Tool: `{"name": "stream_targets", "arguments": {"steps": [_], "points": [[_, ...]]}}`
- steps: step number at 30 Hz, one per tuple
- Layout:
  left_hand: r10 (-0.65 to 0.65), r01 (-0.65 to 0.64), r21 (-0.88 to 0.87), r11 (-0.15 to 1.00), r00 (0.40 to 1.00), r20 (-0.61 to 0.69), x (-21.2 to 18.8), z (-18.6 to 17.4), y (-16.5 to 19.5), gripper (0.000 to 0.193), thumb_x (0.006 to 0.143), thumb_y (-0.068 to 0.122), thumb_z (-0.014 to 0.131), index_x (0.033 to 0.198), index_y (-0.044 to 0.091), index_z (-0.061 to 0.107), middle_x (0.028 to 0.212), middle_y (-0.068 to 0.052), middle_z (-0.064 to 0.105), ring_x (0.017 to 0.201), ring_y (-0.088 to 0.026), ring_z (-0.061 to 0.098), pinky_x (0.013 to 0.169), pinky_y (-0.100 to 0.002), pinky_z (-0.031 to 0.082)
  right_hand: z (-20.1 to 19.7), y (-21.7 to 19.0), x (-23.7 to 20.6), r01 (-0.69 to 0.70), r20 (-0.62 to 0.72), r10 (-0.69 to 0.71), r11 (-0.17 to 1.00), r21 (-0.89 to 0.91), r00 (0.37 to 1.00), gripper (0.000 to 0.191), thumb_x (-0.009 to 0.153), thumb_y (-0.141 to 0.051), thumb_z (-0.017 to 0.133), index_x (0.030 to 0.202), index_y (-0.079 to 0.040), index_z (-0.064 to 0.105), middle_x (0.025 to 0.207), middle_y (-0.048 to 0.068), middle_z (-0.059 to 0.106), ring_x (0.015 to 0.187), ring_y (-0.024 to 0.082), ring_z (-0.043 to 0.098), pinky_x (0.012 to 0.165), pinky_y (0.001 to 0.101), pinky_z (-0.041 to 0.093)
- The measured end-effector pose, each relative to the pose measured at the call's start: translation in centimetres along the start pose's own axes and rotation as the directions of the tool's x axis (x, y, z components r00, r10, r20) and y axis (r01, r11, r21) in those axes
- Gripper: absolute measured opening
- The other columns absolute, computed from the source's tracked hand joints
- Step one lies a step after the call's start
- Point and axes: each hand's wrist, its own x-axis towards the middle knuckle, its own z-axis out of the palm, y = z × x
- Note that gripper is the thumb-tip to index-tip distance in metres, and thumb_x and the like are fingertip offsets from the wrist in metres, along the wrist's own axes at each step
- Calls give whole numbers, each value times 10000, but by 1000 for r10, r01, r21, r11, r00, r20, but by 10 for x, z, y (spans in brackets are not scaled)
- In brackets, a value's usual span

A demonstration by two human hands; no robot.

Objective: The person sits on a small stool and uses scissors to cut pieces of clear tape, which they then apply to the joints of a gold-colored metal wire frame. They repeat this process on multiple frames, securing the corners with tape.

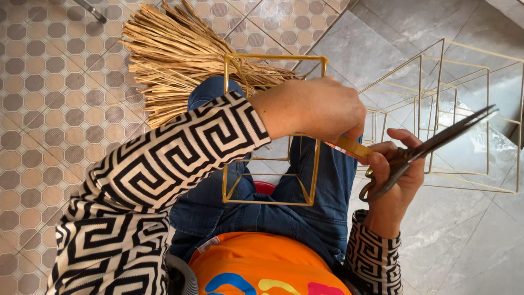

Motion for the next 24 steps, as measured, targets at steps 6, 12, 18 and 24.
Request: {"name": "stream_targets", "arguments": {"steps": [6, 12, 18, 24], "points": [[-45, 38, 242, 970, 999, 22, 13, 10, -9, 122, 834, 284, 749, 857, 173, 797, 822, -77, 742, 817, -297, 714, 689, -459, 566, 8, -2, -5, 140, -26, -143, 985, -97, 989, 520, 1001, -104, 773, 1401, -80, 442, 1151, 86, 667, 1098, 140, 651, 1010, 266, 516], [-73, 96, 235, 967, 992, -104, 18, 18, -27, 125, 781, 258, 787, 877, 179, 799, 839, -114, 744, 793, -331, 721, 675, -462, 571, -6, -22, -55, -232, 121, 244, 967, -103, 962, 502, 884, -192, 747, 1310, -49, 523, 1030, 63, 631, 920, 125, 587, 815, 254, 477], [-61, 67, 112, 991, 997, -53, 17, 13, -20, 208, 685, 38, 797, 846, 169, 811, 849, -77, 763, 802, -272, 737, 720, -406, 585, -5, 4, -74, -605, 392, 598, 787, -121, 699, 521, 829, -267, 817, 1207, -13, 565, 802, 15, 566, 741, 98, 517, 656, 231, 411], [-191, 191, -12, 982, 982, 10, 16, 2, -3, 198, 722, 20, 778, 850, 170, 793, 834, -48, 768, 783, -203, 749, 701, -357, 590, 8, 8, -53, -561, 425, 564, 815, -146, 708, 553, 841, -350, 803, 1220, -18, 574, 759, -32, 529, 662, 46, 447, 560, 201, 318]]}}
